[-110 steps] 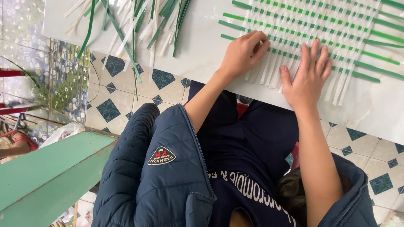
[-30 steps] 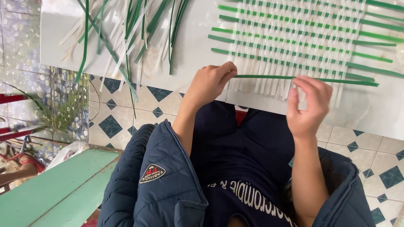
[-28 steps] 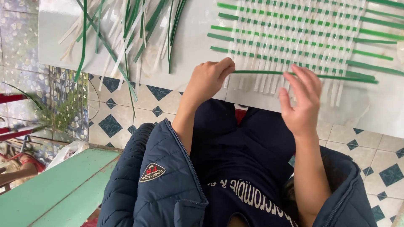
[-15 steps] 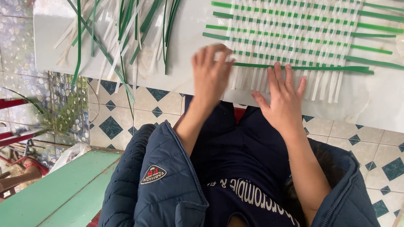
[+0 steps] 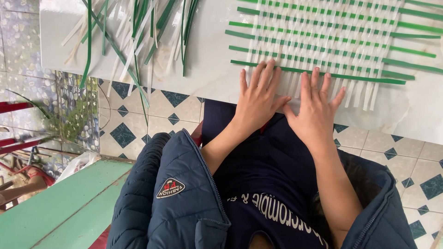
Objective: Manually weaving green plastic strips into a base of white plastic strips on a table to create a woven component.
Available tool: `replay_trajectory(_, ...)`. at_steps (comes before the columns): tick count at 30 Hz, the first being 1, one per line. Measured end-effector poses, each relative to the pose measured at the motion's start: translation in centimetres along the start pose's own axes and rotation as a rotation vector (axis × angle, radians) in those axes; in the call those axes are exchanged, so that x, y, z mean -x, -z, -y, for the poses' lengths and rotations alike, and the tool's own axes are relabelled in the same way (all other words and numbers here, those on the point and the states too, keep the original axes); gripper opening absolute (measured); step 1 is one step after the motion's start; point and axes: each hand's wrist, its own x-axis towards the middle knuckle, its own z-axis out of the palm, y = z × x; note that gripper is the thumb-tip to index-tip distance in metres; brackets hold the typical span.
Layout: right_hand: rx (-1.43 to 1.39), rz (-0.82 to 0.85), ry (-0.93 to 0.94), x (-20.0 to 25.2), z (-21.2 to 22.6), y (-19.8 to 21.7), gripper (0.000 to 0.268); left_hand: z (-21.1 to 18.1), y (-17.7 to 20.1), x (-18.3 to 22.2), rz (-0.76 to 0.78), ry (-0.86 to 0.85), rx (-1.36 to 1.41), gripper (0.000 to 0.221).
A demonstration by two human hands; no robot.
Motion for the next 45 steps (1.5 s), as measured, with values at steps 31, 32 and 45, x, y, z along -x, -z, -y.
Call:
replay_trajectory(31, 0.004, 0.066, -0.187, 0.5, -2.3, 3.7, 0.079, 0.0, 0.1, 0.8, 0.152, 0.058, -0.073, 0.078)
replay_trajectory(32, -0.034, 0.098, -0.216, 0.3, -2.4, 3.9, 0.076, 0.0, 0.5, 0.7, 0.142, 0.04, -0.178, 0.082)
replay_trajectory(45, 0.076, 0.081, -0.161, 0.4, -4.7, 2.5, 0.063, 0.0, 0.7, 0.6, 0.134, 0.017, -0.303, 0.085)
